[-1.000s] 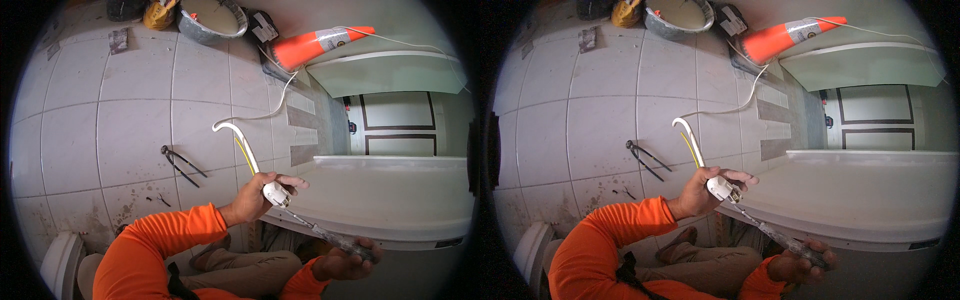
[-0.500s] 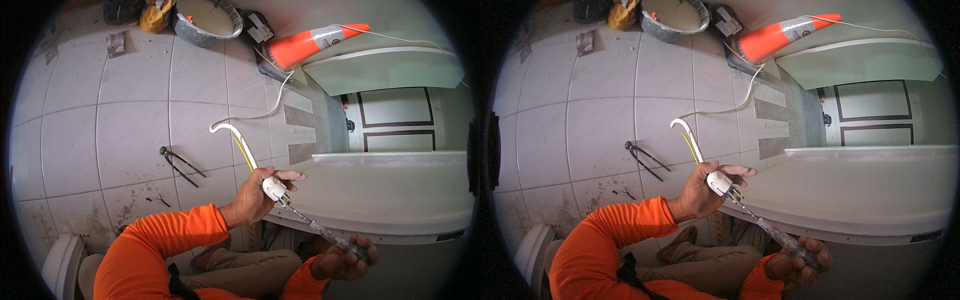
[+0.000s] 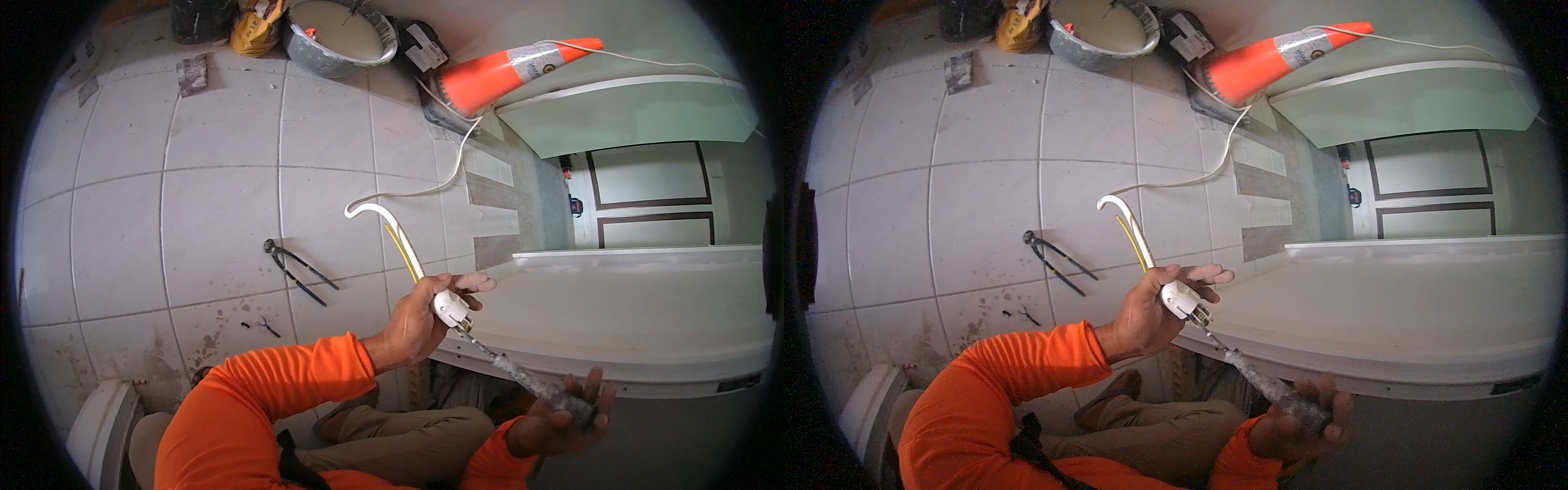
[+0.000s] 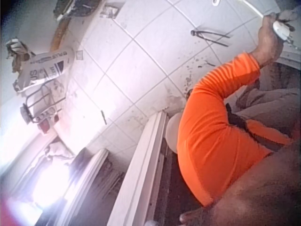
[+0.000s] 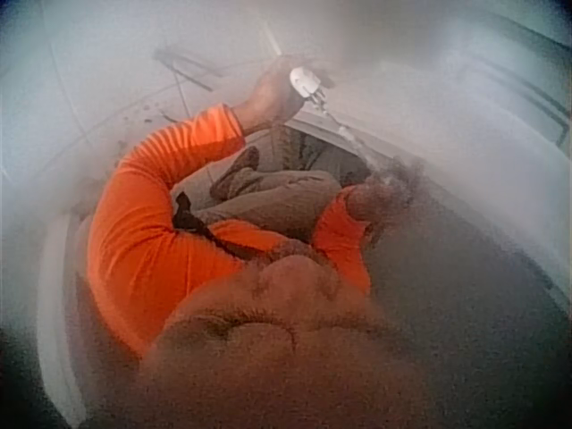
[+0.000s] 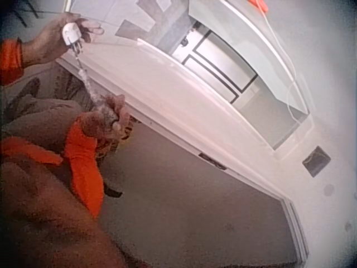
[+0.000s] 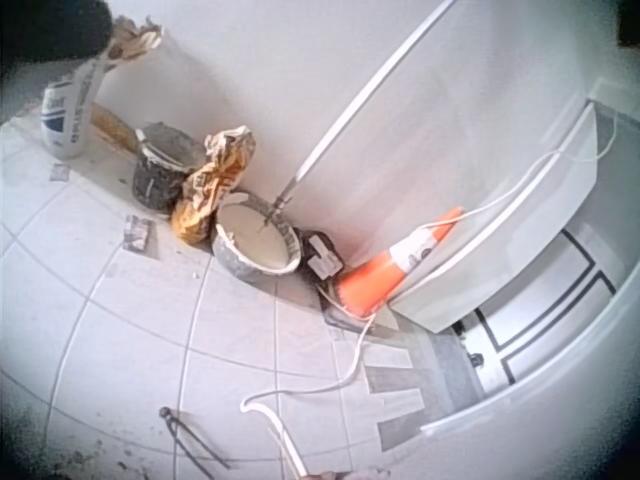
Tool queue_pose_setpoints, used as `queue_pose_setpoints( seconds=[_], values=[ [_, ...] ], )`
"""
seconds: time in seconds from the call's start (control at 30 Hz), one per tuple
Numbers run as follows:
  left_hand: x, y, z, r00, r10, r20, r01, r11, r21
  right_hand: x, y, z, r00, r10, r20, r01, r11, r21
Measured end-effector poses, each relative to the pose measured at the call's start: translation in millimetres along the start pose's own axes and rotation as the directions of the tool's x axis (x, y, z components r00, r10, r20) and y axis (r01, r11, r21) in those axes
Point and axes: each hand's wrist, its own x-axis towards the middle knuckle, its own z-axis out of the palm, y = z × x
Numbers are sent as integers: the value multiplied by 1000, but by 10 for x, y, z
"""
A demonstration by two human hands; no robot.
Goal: The person connects wires to a white electrical plug using a screwdriver.
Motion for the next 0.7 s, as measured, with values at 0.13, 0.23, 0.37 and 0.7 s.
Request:
queue_pose_setpoints(
  seconds=[0.13, 0.23, 0.37, 0.7],
  values=[
    [12, -17, -15, 999, -13, -35, 13, 1000, -15, 53, 40, 13, 997, 38, 65, -49, 981, 186],
    [33, 25, 1, 997, -25, -69, 25, 1000, -2, 76, 150, -67, 991, -70, 117, 50, 985, 167],
    [51, 75, 20, 997, -9, -80, 12, 999, 31, 21, 256, -155, 986, -76, 146, 52, 986, 161],
    [44, 173, 76, 995, 19, -95, -15, 999, 42, 199, 383, -143, 948, -232, 217, 131, 908, 399]
  ],
)
